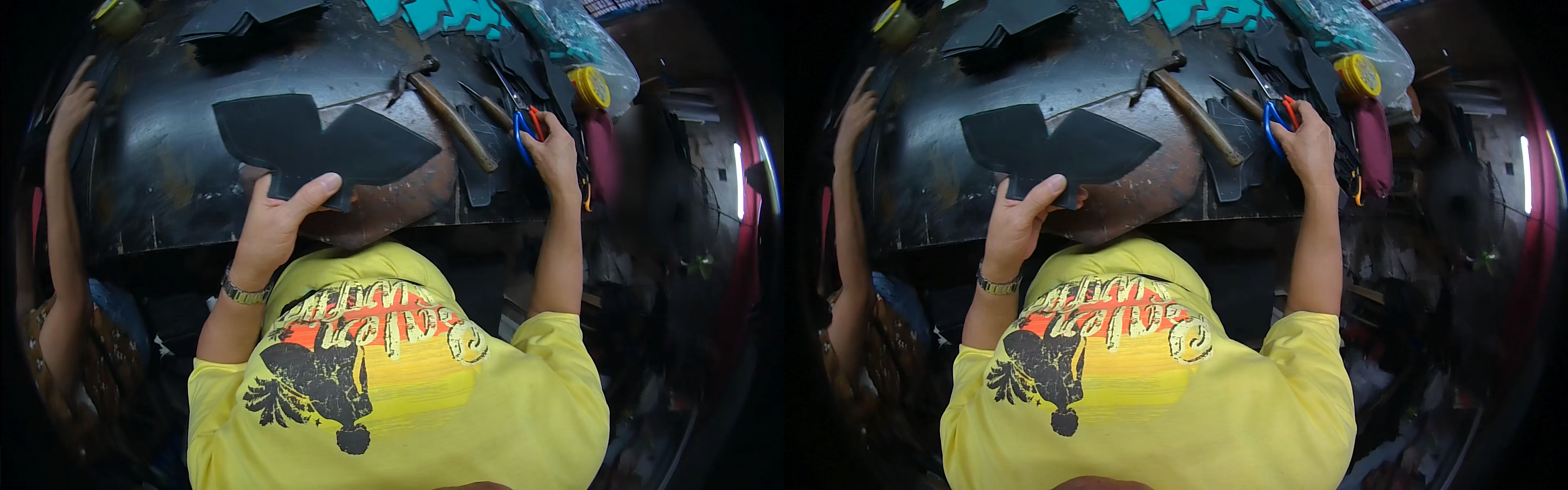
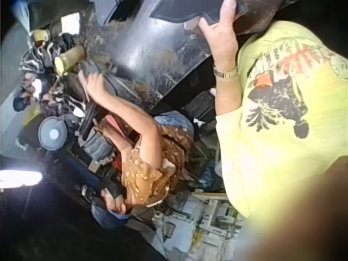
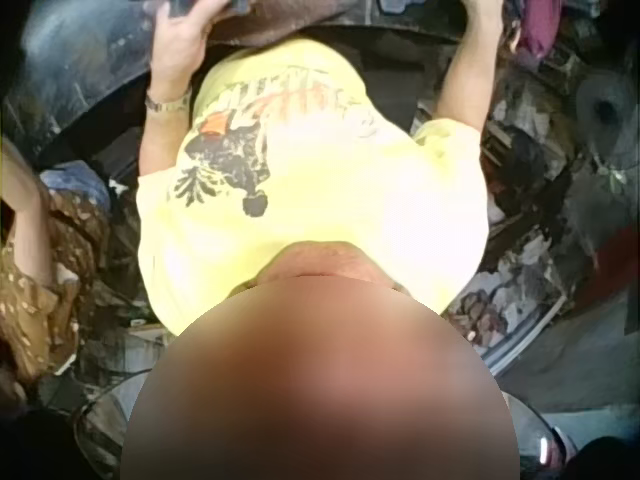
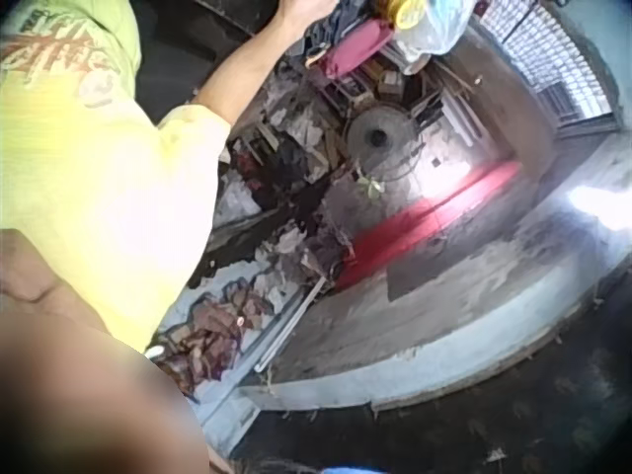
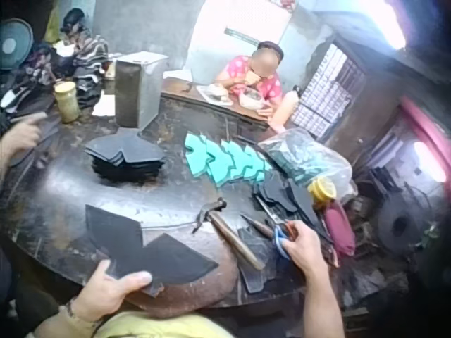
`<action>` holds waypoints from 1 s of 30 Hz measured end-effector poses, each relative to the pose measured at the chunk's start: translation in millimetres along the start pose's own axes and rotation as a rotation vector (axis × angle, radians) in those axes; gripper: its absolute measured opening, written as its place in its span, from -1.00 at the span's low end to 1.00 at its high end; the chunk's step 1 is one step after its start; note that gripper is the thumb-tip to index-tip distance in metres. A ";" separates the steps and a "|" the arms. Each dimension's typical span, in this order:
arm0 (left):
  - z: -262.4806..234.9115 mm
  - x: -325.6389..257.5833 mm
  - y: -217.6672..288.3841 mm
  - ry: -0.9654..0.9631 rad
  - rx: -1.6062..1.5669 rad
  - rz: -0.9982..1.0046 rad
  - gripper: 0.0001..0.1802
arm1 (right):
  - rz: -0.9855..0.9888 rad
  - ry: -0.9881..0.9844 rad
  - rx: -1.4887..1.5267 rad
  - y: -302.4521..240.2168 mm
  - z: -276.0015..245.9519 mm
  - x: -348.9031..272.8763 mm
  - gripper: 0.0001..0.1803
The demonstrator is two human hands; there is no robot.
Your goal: The person uses a hammer and a small metal tool to shape and trim black and teal rubber pieces on a curved metal work surface. They repeatedly reposition the pieces, tap them with the hammer, and use the tool to refine edges. Scissors are used to trim the black rubber, and the finished pieces are set aside on the table.
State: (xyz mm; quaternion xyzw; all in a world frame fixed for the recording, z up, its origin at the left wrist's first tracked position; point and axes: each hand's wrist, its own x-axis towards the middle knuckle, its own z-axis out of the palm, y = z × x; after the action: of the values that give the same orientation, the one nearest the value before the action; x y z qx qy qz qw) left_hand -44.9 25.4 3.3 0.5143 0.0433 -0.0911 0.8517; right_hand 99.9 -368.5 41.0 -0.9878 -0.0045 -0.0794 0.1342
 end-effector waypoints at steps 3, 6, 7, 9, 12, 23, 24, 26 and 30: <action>-0.2 -3.7 -0.1 0.042 0.039 -0.008 -0.76 | 0.053 -0.015 -0.035 5.2 14.9 8.5 -0.48; 1.3 -7.4 1.7 0.057 -0.001 -0.040 -0.76 | 0.026 0.095 -0.054 -19.9 8.5 -4.7 -0.46; 3.6 -7.8 2.1 0.066 -0.003 -0.049 -0.74 | -0.111 0.151 0.010 -33.4 3.2 -12.9 -0.42; 11.3 -7.8 3.2 0.015 -0.082 -0.105 -0.73 | -0.378 0.178 0.190 -61.9 -9.4 -29.0 -0.34; 26.6 -5.6 6.1 -0.148 -0.196 -0.239 -0.73 | -0.608 -0.100 0.596 -104.2 -5.9 -62.7 -0.32; -0.1 -3.8 40.3 -0.754 -0.245 0.316 -0.32 | -0.052 -0.636 1.758 -146.1 44.6 -73.2 -0.74; -1.2 -0.9 40.2 -0.545 -0.184 0.372 -0.35 | -0.079 -0.652 1.651 -148.1 53.6 -72.8 -0.78; -1.4 8.3 37.1 0.046 0.371 0.390 -0.37 | -0.175 -0.555 1.461 -153.4 72.9 -74.0 -0.78; 6.7 33.8 11.2 0.042 0.817 0.347 -0.39 | -0.359 -0.351 1.162 -154.3 93.4 -74.2 -0.78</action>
State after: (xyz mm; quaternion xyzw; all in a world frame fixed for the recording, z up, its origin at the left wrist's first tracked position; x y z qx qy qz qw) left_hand -9.7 20.8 10.5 0.8100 -0.0660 0.0539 0.5802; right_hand 36.5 -194.0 -18.8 -0.7357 -0.2346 0.0780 0.6306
